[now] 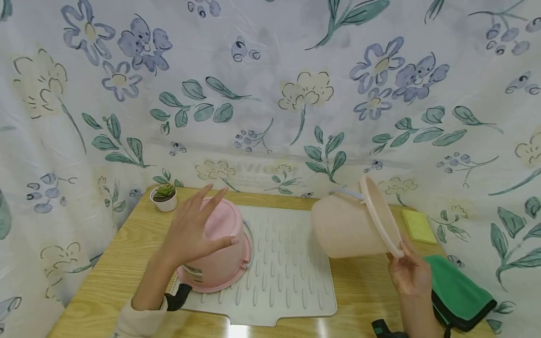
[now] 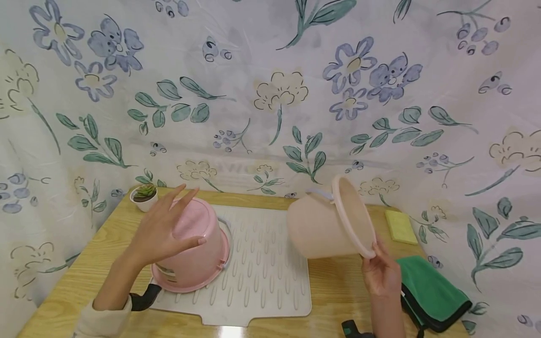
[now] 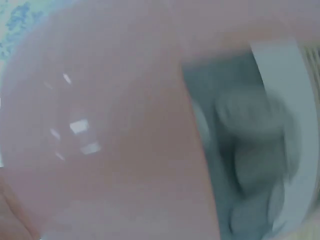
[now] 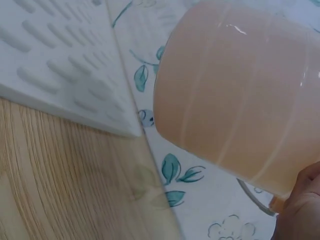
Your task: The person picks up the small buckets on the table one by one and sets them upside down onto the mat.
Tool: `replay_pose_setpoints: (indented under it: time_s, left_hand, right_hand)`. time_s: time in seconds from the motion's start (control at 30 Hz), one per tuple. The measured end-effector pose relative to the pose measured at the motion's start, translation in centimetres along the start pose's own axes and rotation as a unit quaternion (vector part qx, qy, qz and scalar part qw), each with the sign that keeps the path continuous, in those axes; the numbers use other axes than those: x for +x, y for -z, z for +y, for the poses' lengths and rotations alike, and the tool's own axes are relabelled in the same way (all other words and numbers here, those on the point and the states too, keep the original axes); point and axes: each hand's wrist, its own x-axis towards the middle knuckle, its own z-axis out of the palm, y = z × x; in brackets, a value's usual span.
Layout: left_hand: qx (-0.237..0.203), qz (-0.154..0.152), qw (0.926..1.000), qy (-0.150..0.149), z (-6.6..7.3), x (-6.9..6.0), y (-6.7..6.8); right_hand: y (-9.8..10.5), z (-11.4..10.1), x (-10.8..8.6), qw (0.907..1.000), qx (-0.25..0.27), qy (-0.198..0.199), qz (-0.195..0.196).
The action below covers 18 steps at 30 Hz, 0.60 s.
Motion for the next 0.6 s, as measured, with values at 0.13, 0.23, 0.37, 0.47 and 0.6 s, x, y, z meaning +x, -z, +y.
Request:
replay_pose_setpoints:
  time_s: [0.13,0.23,0.37,0.47,0.6]
  left_hand:
    - [-0.060,0.032,0.9976,-0.014,1.2,-0.4,-0.1]
    - [-0.129,0.049,0.9901,-0.022,2.1,-0.7,-0.1]
    - [-0.209,0.065,0.9751,-0.032,3.1,-1.2,-0.2]
    - [-0.246,0.076,0.9657,-0.034,3.5,-1.4,-0.3]
    - [-0.288,0.098,0.9521,-0.028,3.8,-1.7,-0.6]
  right_hand:
    - [0.1,0.9,-0.2,0.9997,0.024,-0.006,-0.005]
    - [0.2,1.5,-0.3,0.9994,0.033,0.000,0.001]
    - [0.2,2.3,-0.4,0.9994,0.033,0.008,0.011]
    - [0.3,2.9,-0.5,0.9993,0.033,0.011,0.012]
    - [0.5,3.9,-0.8,0.9993,0.035,0.010,0.000]
